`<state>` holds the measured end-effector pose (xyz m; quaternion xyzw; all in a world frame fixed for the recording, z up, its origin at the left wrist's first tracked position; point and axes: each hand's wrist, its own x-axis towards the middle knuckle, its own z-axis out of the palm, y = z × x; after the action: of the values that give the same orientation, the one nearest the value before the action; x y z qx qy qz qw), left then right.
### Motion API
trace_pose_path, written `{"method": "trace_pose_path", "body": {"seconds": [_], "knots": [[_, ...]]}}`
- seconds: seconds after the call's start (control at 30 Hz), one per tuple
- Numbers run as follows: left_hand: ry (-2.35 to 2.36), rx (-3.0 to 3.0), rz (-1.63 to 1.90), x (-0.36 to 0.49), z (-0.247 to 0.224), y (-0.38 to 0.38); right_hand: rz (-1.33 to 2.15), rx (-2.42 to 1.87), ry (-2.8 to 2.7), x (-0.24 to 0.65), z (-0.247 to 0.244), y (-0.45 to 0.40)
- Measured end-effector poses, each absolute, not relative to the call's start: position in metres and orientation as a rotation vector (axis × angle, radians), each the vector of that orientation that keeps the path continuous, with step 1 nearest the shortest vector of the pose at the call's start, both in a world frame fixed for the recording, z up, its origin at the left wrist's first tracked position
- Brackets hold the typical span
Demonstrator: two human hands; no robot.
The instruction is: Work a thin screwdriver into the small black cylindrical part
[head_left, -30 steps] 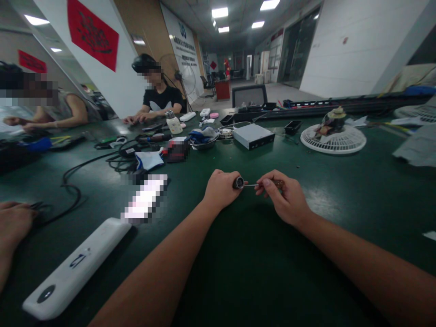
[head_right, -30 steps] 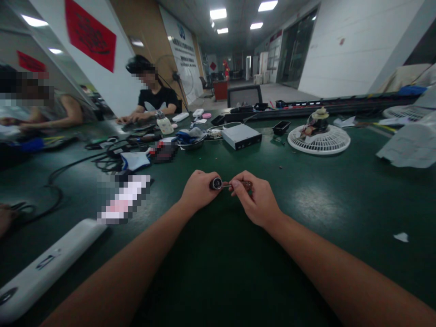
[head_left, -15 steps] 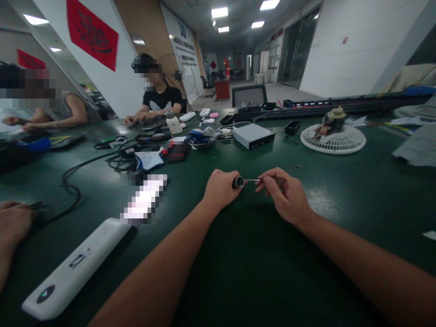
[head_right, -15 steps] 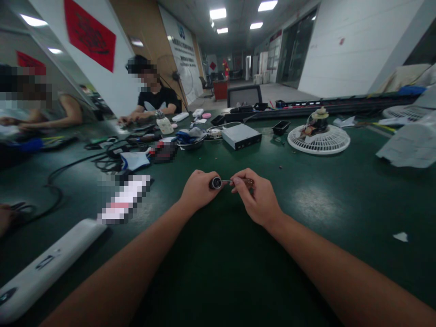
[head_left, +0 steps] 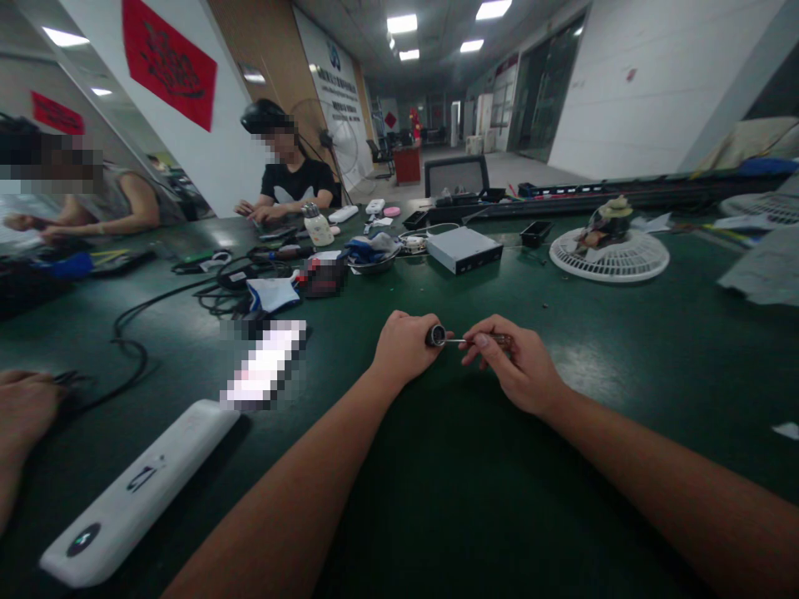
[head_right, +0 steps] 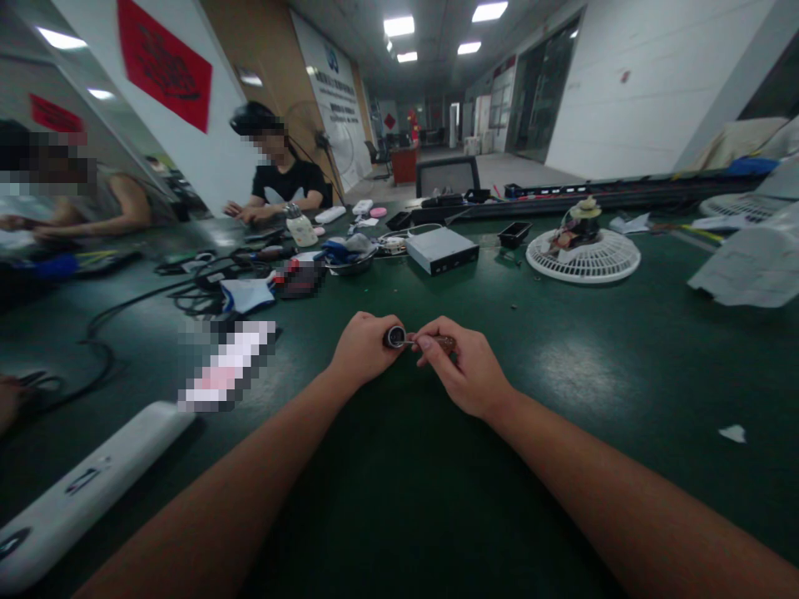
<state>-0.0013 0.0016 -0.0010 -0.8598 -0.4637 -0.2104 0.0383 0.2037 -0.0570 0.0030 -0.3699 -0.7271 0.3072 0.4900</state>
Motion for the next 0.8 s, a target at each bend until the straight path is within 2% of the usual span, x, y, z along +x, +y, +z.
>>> {"method": "trace_pose_path", "body": {"seconds": [0.13,0.3,0.47,0.63,0.8], "knots": [[-1.438,-2.633,-0.641,-0.001,-0.0014,0.0022,0.665,-0.966,-1.693,0.2035,0.004,-0.0565],[-1.443,-2.644,-0.633,-0.0019,-0.0018,0.0026,0.77,-0.899,-1.754,0.2028,0.0037,-0.0568],[-1.443,-2.627,-0.637,-0.0017,-0.0027,0.0028,0.677,-0.961,-1.708,0.2032,0.0026,-0.0567],[-1.418,-2.627,-0.636,-0.0012,-0.002,0.0022,0.754,-0.904,-1.769,0.2043,0.0043,-0.0564],[-1.436,-2.626,-0.607,-0.0014,0.0015,0.0016,0.614,-0.991,-1.814,0.2043,0.0081,-0.0596]]}}
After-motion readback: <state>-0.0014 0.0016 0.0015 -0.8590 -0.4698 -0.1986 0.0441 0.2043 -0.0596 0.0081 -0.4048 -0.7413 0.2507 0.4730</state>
